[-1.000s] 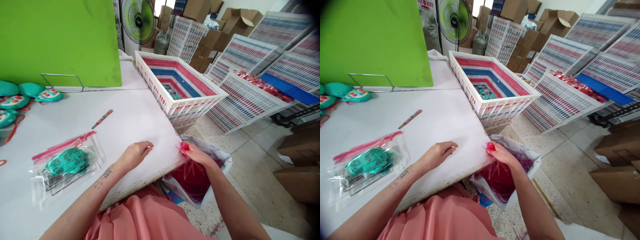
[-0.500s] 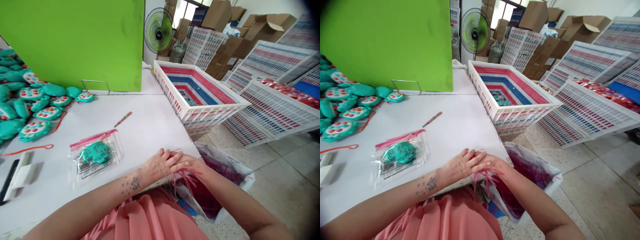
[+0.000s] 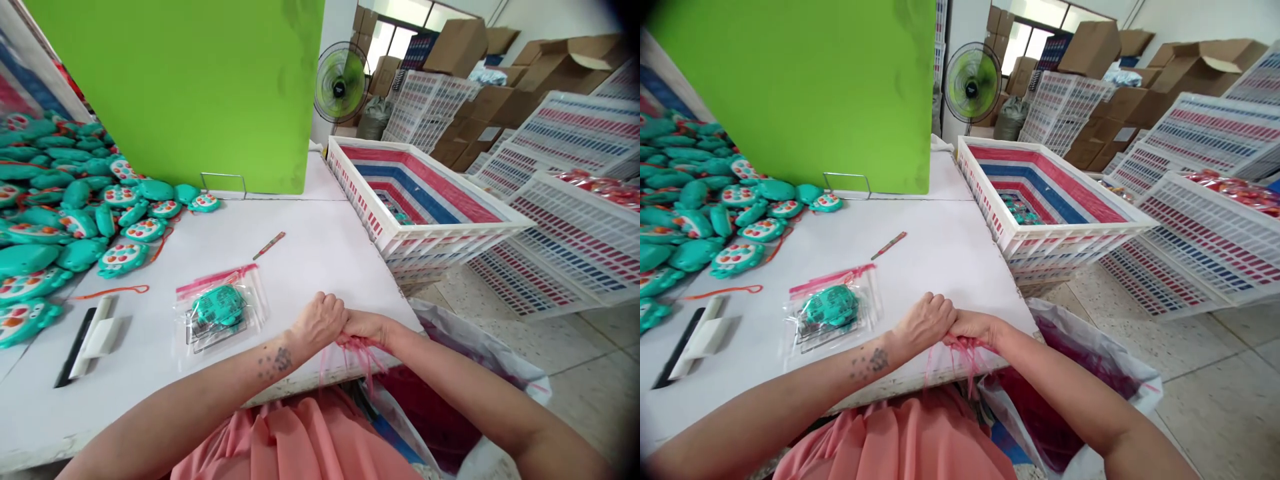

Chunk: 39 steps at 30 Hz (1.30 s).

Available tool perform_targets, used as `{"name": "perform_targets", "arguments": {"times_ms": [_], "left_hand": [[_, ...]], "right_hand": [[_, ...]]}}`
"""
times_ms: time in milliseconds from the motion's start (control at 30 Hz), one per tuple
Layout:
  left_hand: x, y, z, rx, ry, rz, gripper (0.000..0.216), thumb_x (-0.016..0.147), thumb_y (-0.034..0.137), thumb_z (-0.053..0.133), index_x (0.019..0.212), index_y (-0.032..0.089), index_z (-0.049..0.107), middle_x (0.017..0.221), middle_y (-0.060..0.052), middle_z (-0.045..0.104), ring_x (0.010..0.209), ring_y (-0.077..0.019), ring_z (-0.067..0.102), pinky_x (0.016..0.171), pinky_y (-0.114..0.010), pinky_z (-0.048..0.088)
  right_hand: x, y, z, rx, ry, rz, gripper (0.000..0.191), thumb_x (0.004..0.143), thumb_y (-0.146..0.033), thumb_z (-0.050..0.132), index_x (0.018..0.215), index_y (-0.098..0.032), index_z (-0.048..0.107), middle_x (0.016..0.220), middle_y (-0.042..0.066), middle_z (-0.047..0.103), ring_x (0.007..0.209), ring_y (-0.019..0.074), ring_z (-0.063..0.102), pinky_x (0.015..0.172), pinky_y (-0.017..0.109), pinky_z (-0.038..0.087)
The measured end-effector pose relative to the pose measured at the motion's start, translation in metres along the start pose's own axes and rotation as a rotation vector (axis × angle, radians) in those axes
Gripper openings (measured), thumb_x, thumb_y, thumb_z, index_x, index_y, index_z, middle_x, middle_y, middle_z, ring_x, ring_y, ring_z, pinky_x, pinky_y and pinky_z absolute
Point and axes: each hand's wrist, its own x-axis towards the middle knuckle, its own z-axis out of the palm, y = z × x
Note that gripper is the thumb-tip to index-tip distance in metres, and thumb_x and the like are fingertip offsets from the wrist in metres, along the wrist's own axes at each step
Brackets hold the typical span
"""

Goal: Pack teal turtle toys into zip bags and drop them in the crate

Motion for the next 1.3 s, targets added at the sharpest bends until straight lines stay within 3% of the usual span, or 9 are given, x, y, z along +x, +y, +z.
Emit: {"name": "perform_targets", "arguments": {"times_ms": [233,367,533,633,733,867,1067,1133,1300], "left_hand": [[-0.01,-0.023,-0.007,-0.589,-0.208,-0.467,0.024,0.088,0.006,0.036,0.092,0.01,0.059,0.09,-0.016,0.062,0.091,-0.0272,0.059,0.079,-0.043,0.044],[-0.015,-0.044,0.0,-0.929,-0.315,-0.376,0.025,0.093,0.03,0.037,0.084,0.016,0.056,0.058,0.0,0.053,0.049,-0.0137,0.054,0.056,-0.031,0.05],[-0.014,-0.039,0.032,-2.266,-0.346,-0.233,0.044,0.085,0.062,0.041,0.074,0.02,0.042,0.044,0.009,0.034,0.029,-0.0065,0.026,0.033,-0.027,0.046],[-0.01,-0.031,0.049,-2.529,-0.318,-0.272,0.047,0.084,0.062,0.046,0.065,0.02,0.037,0.04,0.009,0.035,0.026,-0.0049,0.021,0.03,-0.025,0.045],[-0.009,-0.033,0.051,-2.52,-0.376,-0.372,0.041,0.087,0.054,0.047,0.067,0.02,0.038,0.039,0.01,0.035,0.025,-0.0048,0.02,0.03,-0.024,0.046],[-0.013,-0.035,0.042,-2.326,-0.489,-0.479,0.04,0.083,0.057,0.051,0.073,0.021,0.04,0.039,0.011,0.035,0.028,-0.0044,0.02,0.032,-0.025,0.047],[-0.018,-0.017,0.042,-1.697,-0.118,-0.733,0.041,0.079,0.06,0.052,0.08,0.02,0.044,0.047,0.01,0.04,0.03,-0.0069,0.038,0.029,-0.019,0.037],[-0.016,-0.016,0.04,-1.64,-0.081,-0.778,0.036,0.081,0.055,0.049,0.082,0.019,0.046,0.047,0.01,0.037,0.03,-0.0067,0.036,0.027,-0.018,0.034],[-0.019,-0.032,0.023,-1.661,-0.077,-0.832,0.024,0.084,0.04,0.04,0.084,0.018,0.048,0.045,0.012,0.028,0.032,-0.0049,0.022,0.028,-0.02,0.039]], "right_hand": [[0.001,-0.028,-0.005,-0.108,0.016,-0.134,0.027,0.07,-0.032,0.069,0.06,-0.016,0.05,0.051,-0.008,0.041,0.044,0.0045,0.03,0.041,0.019,0.023],[-0.003,-0.051,-0.006,-0.132,0.155,-0.386,0.033,0.079,-0.046,0.064,0.07,-0.016,0.054,0.06,-0.005,0.047,0.054,0.0073,0.039,0.051,0.021,0.032],[0.02,-0.06,0.019,0.164,0.423,-0.622,0.027,0.077,-0.043,0.067,0.073,-0.016,0.06,0.067,-0.002,0.055,0.06,0.0098,0.05,0.06,0.023,0.041],[0.038,-0.061,0.03,0.437,0.428,-0.66,0.037,0.076,-0.041,0.066,0.054,-0.018,0.049,0.051,-0.004,0.047,0.053,0.0095,0.049,0.062,0.026,0.046],[0.046,-0.065,0.027,0.633,0.39,-0.637,0.044,0.075,-0.039,0.068,0.05,-0.02,0.036,0.042,-0.01,0.031,0.039,0.0048,0.031,0.046,0.021,0.039],[0.041,-0.078,0.005,0.764,0.423,-0.652,0.047,0.069,-0.039,0.072,0.056,-0.022,0.03,0.044,-0.013,0.024,0.037,0.0028,0.013,0.032,0.017,0.013],[0.033,-0.085,-0.023,0.863,0.426,-0.699,0.035,0.067,-0.037,0.075,0.066,-0.021,0.044,0.046,-0.014,0.019,0.038,0.003,0.01,0.033,0.016,0.009],[0.034,-0.083,-0.022,0.865,0.419,-0.703,0.029,0.069,-0.038,0.075,0.079,-0.022,0.054,0.046,-0.014,0.018,0.038,0.0033,0.01,0.034,0.015,0.01],[0.033,-0.069,-0.011,0.67,0.453,-0.625,0.047,0.068,-0.05,0.076,0.098,-0.016,0.062,0.046,-0.014,0.025,0.037,0.0023,0.015,0.035,0.018,0.012]]}}
